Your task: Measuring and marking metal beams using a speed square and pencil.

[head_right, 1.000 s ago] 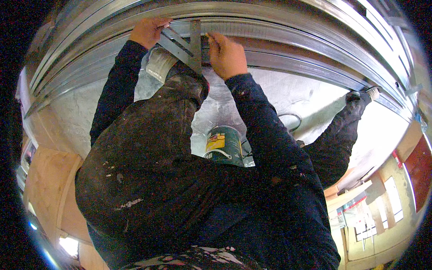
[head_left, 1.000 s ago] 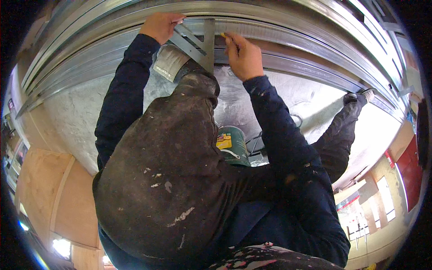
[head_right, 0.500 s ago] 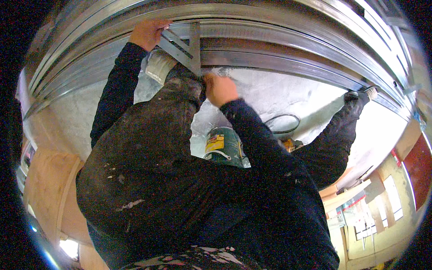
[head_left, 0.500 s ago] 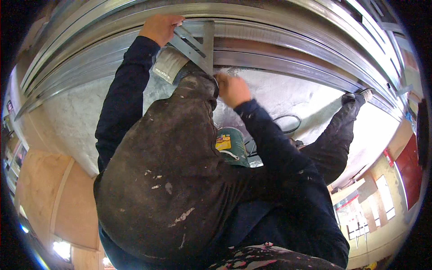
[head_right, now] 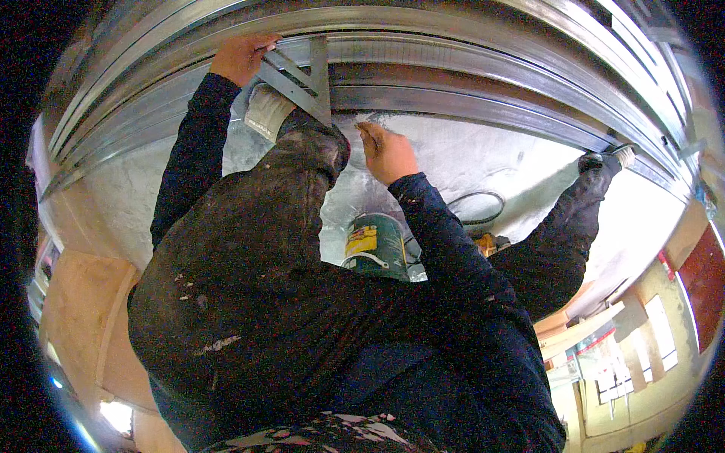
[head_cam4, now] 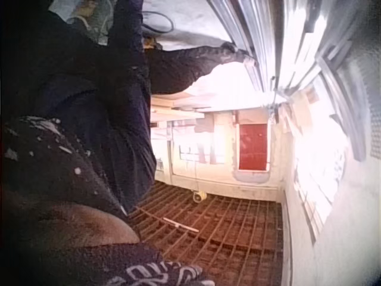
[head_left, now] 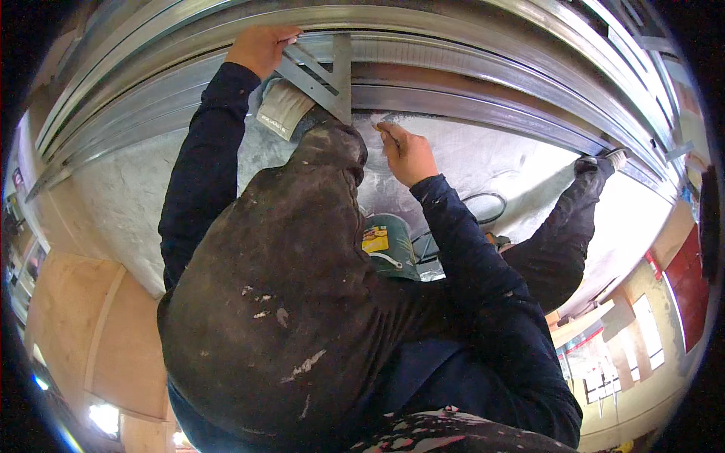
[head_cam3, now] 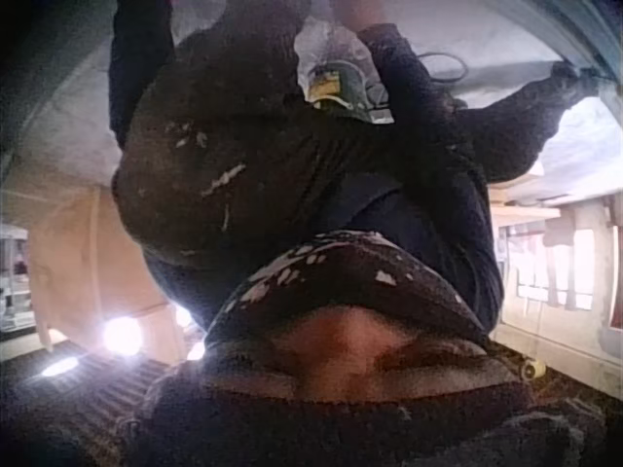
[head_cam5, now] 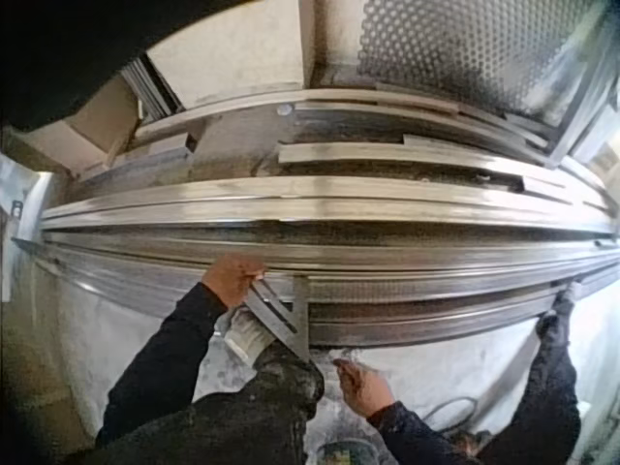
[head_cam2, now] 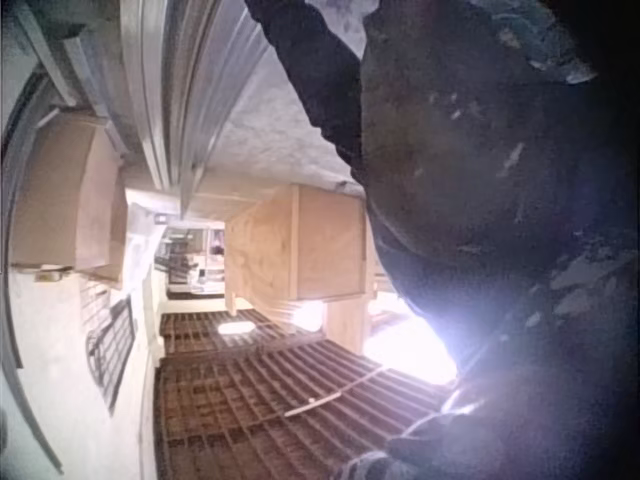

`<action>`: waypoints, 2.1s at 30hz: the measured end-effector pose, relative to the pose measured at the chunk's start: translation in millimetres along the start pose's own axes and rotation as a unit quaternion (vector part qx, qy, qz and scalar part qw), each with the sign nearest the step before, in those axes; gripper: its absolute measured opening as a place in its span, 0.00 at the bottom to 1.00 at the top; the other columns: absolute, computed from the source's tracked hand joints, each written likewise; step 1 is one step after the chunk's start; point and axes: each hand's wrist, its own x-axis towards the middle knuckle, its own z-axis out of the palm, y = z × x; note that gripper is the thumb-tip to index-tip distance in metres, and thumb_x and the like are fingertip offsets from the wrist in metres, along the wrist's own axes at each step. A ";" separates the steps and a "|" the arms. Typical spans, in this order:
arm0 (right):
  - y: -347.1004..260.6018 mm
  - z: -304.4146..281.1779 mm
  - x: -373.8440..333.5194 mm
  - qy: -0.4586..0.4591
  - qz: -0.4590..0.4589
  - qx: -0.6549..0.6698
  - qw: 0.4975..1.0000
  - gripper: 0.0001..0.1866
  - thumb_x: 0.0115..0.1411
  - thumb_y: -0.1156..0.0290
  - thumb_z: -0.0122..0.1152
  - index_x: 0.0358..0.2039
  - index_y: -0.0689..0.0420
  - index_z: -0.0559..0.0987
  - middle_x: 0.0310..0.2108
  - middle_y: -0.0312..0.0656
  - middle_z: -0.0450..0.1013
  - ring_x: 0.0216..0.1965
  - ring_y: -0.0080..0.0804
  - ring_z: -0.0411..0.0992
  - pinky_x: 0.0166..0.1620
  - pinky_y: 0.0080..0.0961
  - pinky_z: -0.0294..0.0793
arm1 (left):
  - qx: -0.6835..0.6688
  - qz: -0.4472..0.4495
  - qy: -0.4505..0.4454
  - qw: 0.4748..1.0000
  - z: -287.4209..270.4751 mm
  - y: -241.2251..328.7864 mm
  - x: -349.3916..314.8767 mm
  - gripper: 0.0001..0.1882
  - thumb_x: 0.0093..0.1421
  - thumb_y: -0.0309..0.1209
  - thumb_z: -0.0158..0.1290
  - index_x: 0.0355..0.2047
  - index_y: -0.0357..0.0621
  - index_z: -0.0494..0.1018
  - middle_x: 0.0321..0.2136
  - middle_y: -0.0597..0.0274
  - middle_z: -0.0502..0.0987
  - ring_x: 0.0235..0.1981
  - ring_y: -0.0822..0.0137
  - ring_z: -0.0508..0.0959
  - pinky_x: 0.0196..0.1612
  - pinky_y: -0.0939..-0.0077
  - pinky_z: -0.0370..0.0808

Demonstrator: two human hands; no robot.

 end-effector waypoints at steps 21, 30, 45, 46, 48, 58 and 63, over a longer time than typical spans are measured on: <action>-27.2 -7.3 28.1 0.032 0.011 0.060 0.998 0.12 0.61 0.66 0.51 0.42 0.54 0.78 0.31 0.54 0.75 0.34 0.54 0.74 0.38 0.42 0.74 | 0.042 0.025 0.027 0.998 -3.8 7.1 3.8 0.13 0.56 0.28 0.50 0.41 0.52 0.77 0.34 0.55 0.79 0.36 0.50 0.78 0.40 0.61 0.75; -54.5 -39.7 94.9 0.126 -0.081 0.002 0.989 0.12 0.60 0.64 0.52 0.40 0.54 0.79 0.32 0.52 0.76 0.34 0.53 0.74 0.39 0.41 0.75 | 0.029 -0.003 -0.031 0.999 -0.6 -0.7 4.0 0.21 0.53 0.24 0.45 0.46 0.54 0.75 0.41 0.54 0.78 0.41 0.49 0.76 0.46 0.59 0.74; -67.8 -27.1 135.1 0.156 -0.091 -0.041 0.983 0.14 0.60 0.61 0.49 0.40 0.52 0.79 0.32 0.52 0.76 0.35 0.55 0.74 0.41 0.45 0.74 | 0.058 0.008 -0.010 0.998 -0.8 4.9 5.6 0.20 0.51 0.23 0.48 0.44 0.55 0.76 0.36 0.54 0.79 0.36 0.49 0.77 0.40 0.59 0.75; -66.1 -23.6 133.9 0.155 -0.092 -0.064 0.982 0.14 0.59 0.61 0.49 0.40 0.52 0.79 0.31 0.52 0.76 0.34 0.55 0.74 0.39 0.46 0.74 | 0.053 0.019 0.012 0.998 -0.6 5.1 5.1 0.18 0.50 0.24 0.49 0.42 0.52 0.77 0.33 0.53 0.79 0.34 0.48 0.77 0.38 0.59 0.74; -61.0 -14.0 125.3 0.155 -0.091 -0.086 0.980 0.14 0.58 0.61 0.50 0.40 0.51 0.79 0.30 0.52 0.76 0.33 0.55 0.74 0.38 0.47 0.74 | 0.044 0.028 0.017 0.999 2.7 2.1 5.7 0.18 0.50 0.23 0.49 0.42 0.52 0.77 0.33 0.53 0.79 0.34 0.49 0.77 0.39 0.59 0.74; 1.5 35.5 -25.4 -0.023 0.031 -0.092 0.995 0.11 0.58 0.69 0.50 0.41 0.51 0.76 0.26 0.54 0.74 0.30 0.55 0.73 0.33 0.46 0.72 | 0.064 -0.001 -0.010 0.998 -5.7 7.8 7.0 0.16 0.53 0.24 0.47 0.42 0.51 0.77 0.36 0.56 0.79 0.39 0.51 0.77 0.42 0.63 0.74; 7.6 15.6 -14.5 0.035 -0.023 -0.017 0.999 0.11 0.59 0.68 0.51 0.42 0.52 0.76 0.27 0.54 0.75 0.30 0.54 0.74 0.34 0.44 0.74 | 0.030 -0.030 0.038 0.998 -18.5 -14.8 -6.8 0.18 0.54 0.25 0.47 0.45 0.53 0.76 0.38 0.56 0.79 0.40 0.52 0.77 0.43 0.63 0.75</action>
